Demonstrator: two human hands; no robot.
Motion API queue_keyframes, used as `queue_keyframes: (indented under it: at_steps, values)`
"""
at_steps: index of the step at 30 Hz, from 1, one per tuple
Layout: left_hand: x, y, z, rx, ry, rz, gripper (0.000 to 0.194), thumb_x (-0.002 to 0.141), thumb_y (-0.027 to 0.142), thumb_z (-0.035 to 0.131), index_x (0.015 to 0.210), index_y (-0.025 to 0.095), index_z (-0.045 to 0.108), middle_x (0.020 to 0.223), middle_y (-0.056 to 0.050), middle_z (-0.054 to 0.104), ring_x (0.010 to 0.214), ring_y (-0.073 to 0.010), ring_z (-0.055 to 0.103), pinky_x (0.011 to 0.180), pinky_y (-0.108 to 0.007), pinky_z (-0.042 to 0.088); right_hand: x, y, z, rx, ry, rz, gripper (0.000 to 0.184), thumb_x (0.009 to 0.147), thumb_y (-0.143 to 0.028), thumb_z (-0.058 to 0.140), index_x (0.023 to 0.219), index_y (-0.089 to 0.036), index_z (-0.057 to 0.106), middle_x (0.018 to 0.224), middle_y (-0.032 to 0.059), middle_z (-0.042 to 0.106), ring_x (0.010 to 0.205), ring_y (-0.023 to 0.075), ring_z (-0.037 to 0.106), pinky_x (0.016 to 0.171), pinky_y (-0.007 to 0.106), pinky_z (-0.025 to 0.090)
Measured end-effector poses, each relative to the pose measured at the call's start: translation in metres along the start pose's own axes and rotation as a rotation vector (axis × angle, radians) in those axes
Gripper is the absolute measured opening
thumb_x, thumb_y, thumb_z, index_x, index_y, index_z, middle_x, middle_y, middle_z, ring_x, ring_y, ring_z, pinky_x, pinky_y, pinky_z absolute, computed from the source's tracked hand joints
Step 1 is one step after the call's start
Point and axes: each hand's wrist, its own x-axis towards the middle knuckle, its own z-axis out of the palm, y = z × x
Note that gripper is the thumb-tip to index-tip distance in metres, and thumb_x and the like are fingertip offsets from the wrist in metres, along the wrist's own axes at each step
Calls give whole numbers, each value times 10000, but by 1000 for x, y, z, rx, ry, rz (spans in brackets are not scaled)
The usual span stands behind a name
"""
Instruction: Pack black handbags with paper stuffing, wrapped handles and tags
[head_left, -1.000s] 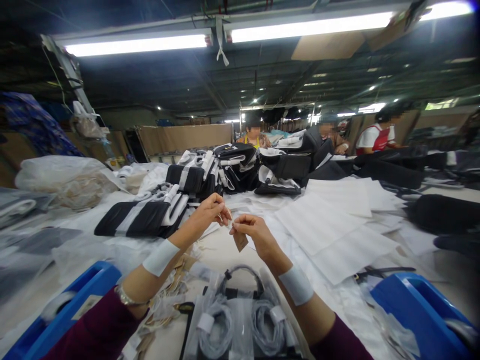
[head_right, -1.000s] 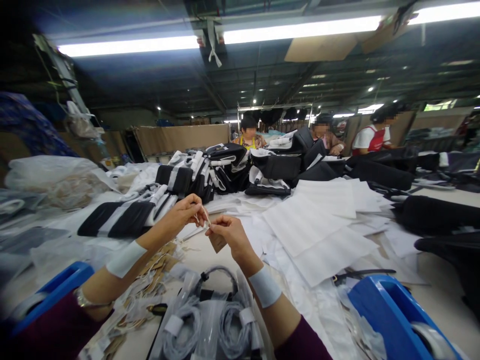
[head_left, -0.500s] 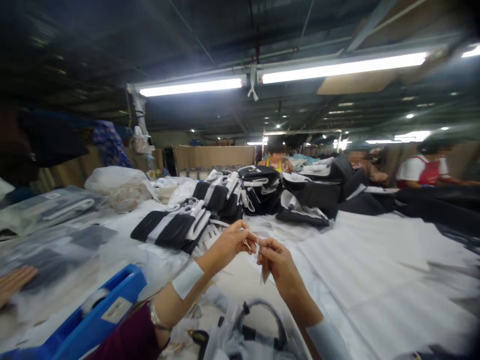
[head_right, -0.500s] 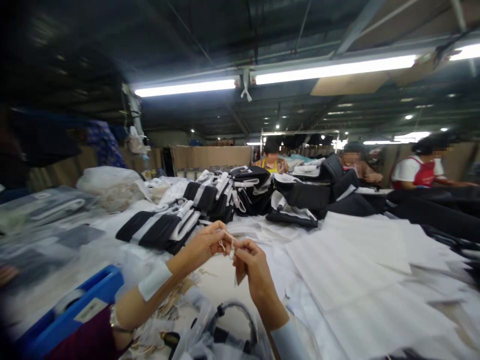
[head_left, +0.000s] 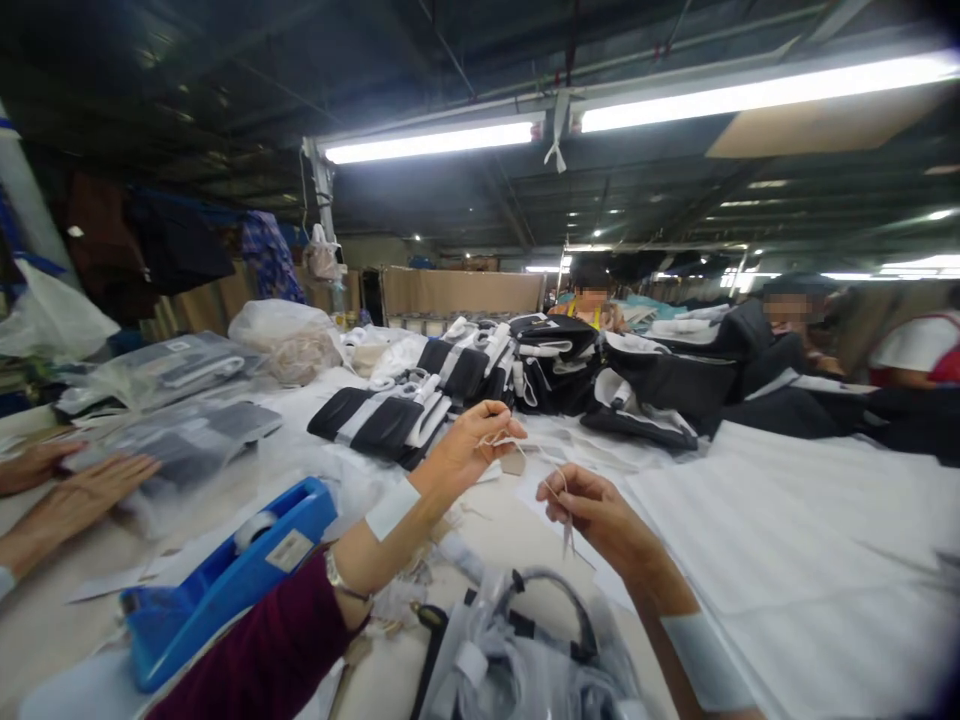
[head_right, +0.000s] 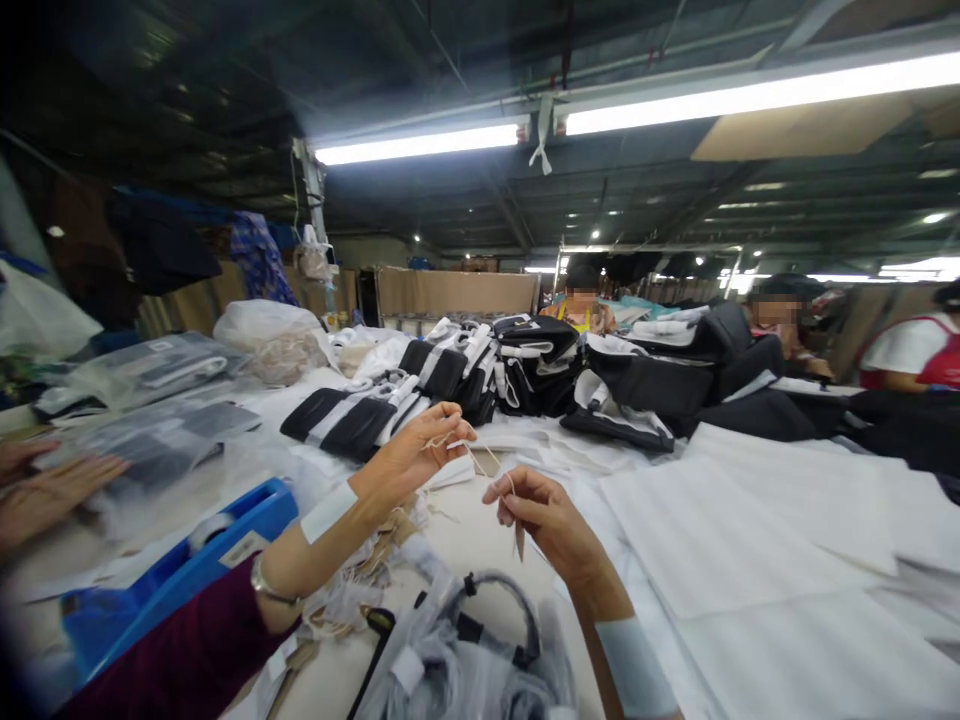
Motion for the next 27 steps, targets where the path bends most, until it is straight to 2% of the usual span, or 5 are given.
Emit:
queue_keyframes:
  at_steps: [5, 11, 18, 23, 27]
  values:
    - [-1, -10, 10, -77, -25, -68, 183, 773, 196, 723, 834, 157, 555, 801, -25, 659, 565, -69, 567, 550, -173, 462, -2, -9, -2, 80, -103, -52, 316, 761, -449, 736, 895, -181, 637, 679, 1, 589, 611, 125, 493, 708, 291, 438]
    - [-10, -22, 40, -77, -75, -101, 159, 780, 104, 661, 913, 138, 581, 980, -91, 682, 490, -13, 476, 519, -142, 434, -12, -28, -7, 18, -99, -11, 275, 817, -371, 713, 932, -134, 635, 646, -13, 565, 562, 84, 493, 556, 206, 362]
    - [-21, -63, 56, 431, 96, -80, 136, 751, 165, 603, 869, 176, 535, 840, -23, 665, 664, -85, 616, 606, -178, 471, -37, -53, -37, -29, 46, 36, 262, 827, -359, 675, 897, -109, 638, 517, -85, 389, 420, 20, 204, 441, 189, 155]
    - [-59, -104, 46, 853, -74, -248, 78, 745, 190, 594, 690, 160, 639, 607, -9, 642, 513, -133, 575, 473, -206, 389, -44, -57, -38, -448, 406, 64, 257, 826, -346, 608, 872, -104, 682, 522, -39, 498, 408, 41, 288, 405, 198, 171]
    - [-80, -123, 37, 1143, -140, -311, 161, 700, 78, 565, 602, 175, 648, 682, -42, 697, 694, -191, 630, 721, -285, 470, -43, -21, -12, -1057, 349, 359, 213, 832, -222, 544, 825, -157, 747, 677, 41, 699, 576, 111, 550, 561, 217, 403]
